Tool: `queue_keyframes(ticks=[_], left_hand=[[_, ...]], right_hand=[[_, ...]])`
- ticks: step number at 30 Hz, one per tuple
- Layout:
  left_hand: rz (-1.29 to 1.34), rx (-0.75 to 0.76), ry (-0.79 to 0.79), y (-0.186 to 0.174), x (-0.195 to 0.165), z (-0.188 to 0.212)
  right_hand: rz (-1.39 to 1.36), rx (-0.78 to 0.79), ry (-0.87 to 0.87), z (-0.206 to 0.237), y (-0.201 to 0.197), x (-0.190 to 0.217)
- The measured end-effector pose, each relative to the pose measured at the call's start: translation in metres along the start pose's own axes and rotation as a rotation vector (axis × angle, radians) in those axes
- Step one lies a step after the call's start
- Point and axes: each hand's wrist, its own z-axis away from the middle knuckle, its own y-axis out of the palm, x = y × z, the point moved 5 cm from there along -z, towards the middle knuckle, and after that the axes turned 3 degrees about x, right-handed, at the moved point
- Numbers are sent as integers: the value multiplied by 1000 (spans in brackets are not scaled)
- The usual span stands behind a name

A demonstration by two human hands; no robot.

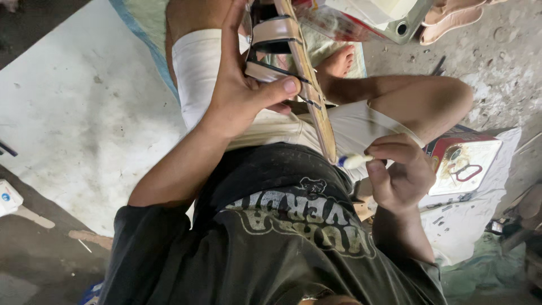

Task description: The person sits on the floor and uses a toothbrush to scrub the straps and sole of a beige sandal. They repeatedly dip the toothbrush into a container of white liquid and apply it to the sandal's surface. The person handles multiple sandals, placing them aside after cleaning.

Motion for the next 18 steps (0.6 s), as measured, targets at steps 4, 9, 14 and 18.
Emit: queue_keyframes(ticks=[4,9,14,18], left_hand=[[45,-35,-105,0,24,-13],[-58,109,-44,17,27,-26],[-1231,69,698,51,1,-3],[-1353,52,729,63,9,-6]], right_hand=[[83,-64,-97,-6,13,10],[198,-182,-97,-26,9,14],[68,-208,207,-40,-7,-20],[-36,-220,285,-36,-11,-29]])
